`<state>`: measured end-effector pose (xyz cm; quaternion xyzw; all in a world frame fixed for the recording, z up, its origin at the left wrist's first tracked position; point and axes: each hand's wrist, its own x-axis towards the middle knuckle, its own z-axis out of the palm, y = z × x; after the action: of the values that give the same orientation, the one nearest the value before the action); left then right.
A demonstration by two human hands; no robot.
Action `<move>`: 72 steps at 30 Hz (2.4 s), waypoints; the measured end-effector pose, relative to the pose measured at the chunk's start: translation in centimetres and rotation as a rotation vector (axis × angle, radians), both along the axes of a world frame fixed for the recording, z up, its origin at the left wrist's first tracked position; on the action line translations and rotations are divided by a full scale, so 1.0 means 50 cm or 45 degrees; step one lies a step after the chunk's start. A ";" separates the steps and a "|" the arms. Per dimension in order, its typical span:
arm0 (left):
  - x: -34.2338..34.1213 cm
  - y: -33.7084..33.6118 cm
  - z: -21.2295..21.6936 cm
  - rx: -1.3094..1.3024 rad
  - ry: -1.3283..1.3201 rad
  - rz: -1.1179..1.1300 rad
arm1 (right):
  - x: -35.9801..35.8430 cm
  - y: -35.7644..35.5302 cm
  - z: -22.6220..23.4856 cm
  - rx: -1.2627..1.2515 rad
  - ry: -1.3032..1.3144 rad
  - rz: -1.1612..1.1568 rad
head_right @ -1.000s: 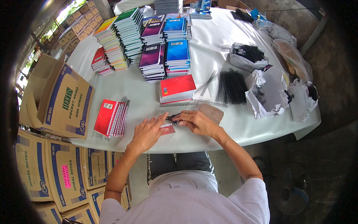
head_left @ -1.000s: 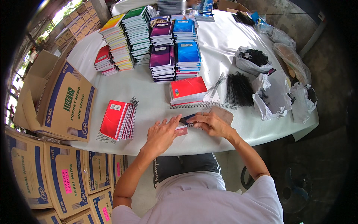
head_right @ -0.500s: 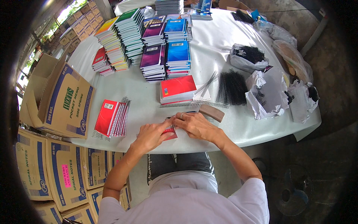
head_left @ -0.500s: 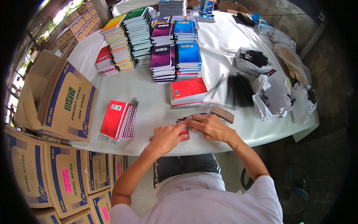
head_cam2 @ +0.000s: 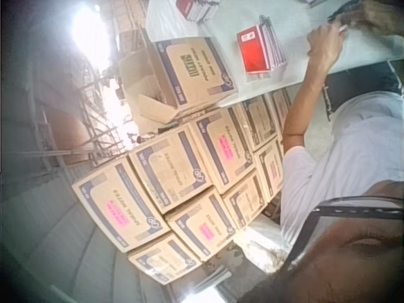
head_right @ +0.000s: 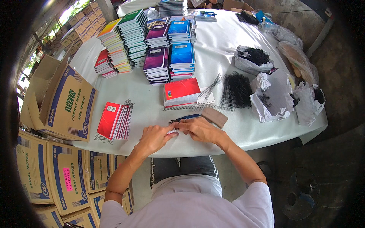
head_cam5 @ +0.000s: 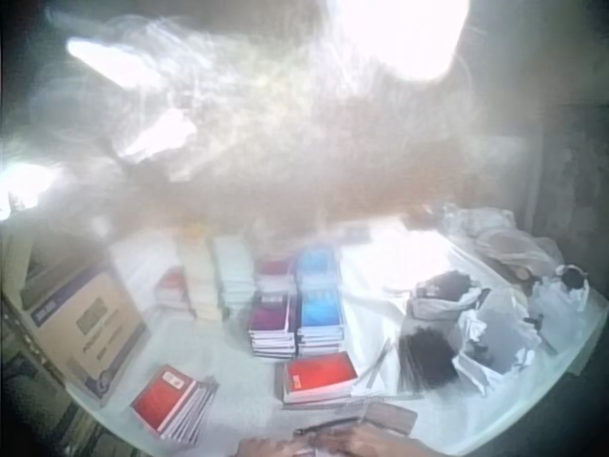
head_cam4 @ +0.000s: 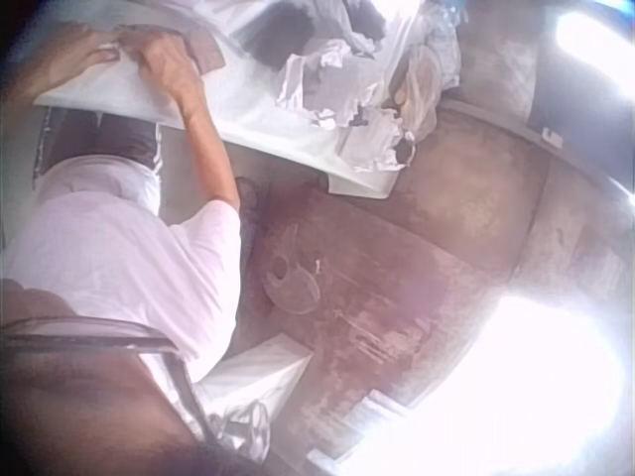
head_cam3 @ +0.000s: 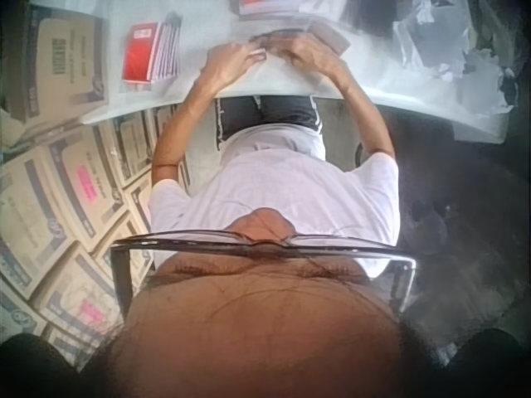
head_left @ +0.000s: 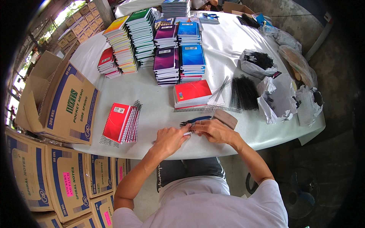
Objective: The person manually inserts a plastic spiral binding into a notebook and uses a pair of pliers to crimp the ends of the spiral.
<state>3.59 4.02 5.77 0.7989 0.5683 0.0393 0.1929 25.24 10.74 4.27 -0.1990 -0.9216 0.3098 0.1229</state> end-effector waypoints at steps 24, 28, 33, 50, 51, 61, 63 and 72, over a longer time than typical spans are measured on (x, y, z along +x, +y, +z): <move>-0.030 -0.006 -0.018 0.184 -0.057 -0.240 | 0.118 -0.017 -0.024 0.132 -0.397 -0.893; -0.035 -0.005 -0.006 0.014 0.081 -0.336 | 0.147 -0.001 0.015 0.009 0.112 -0.775; -0.043 -0.018 -0.009 0.329 0.036 -0.220 | 0.187 -0.027 0.009 0.294 0.167 -0.801; -0.113 -0.019 -0.017 0.124 0.163 -0.189 | 0.155 0.011 0.085 -0.429 0.338 -0.342; -0.113 -0.013 -0.024 0.100 0.194 -0.172 | 0.127 0.020 0.081 -0.532 0.381 -0.186; -0.113 -0.019 -0.050 0.335 0.088 -0.175 | -0.014 0.072 0.038 -1.026 0.159 0.226; -0.113 -0.017 -0.048 0.289 0.130 -0.122 | -0.014 0.081 0.025 -0.997 0.235 0.305; -0.118 0.009 -0.029 0.149 -0.002 -0.129 | -0.049 0.080 0.003 -0.977 0.276 0.329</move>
<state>-2.33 4.46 4.33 0.8366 0.5236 0.0632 0.1481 22.77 14.76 4.41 -0.0792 -0.7385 0.6627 0.0961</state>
